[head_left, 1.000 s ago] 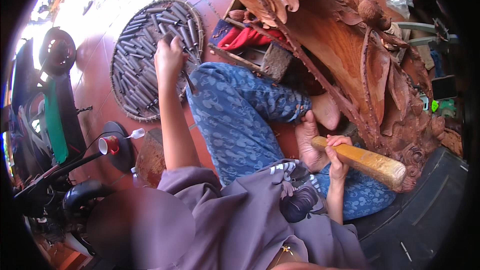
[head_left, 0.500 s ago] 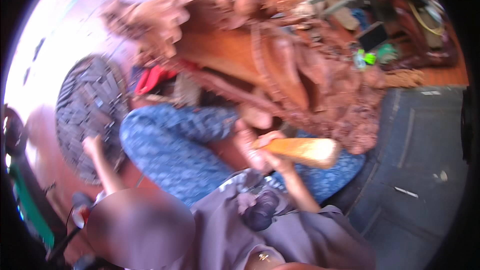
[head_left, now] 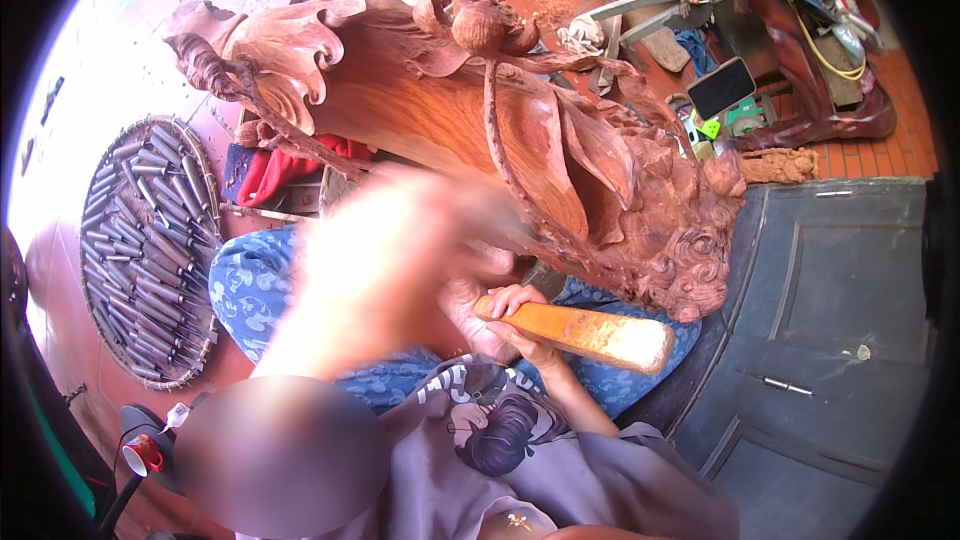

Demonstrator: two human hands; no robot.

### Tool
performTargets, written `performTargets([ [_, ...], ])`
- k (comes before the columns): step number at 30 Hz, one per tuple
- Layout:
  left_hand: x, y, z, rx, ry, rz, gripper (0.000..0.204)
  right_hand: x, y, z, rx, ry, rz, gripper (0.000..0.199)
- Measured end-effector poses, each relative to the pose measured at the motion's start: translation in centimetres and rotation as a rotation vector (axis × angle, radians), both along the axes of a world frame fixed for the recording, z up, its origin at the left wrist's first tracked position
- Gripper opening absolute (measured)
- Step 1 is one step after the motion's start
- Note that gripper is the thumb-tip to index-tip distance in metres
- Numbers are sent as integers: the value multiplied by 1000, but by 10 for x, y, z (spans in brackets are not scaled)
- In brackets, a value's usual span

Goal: The person carves a large piece of wood using a chisel and mallet. They repeatedly strike the chisel to shape the wood, occasionally adjusting their grip and position.

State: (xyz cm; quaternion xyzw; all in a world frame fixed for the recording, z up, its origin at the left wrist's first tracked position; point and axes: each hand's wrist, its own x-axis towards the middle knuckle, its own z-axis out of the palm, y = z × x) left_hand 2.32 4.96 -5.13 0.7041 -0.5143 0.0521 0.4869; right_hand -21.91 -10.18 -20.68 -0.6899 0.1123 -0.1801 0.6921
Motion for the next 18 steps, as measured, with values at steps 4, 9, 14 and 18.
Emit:
performTargets([
  [4, -57, -94, 24, -243, -177, -370, 29, 1, 1, 2, 51, 16, 9, 34],
  [9, -52, -130, 21, -231, -122, -193, 50, 18, -5, -11, 37, 40, 27, 35],
  [14, -42, -136, 22, -244, -74, -89, 55, 15, -6, -7, 45, 54, 5, 37],
  [18, -39, -136, 27, -289, 11, -79, 56, -2, -3, 15, 57, 84, -71, 38],
])
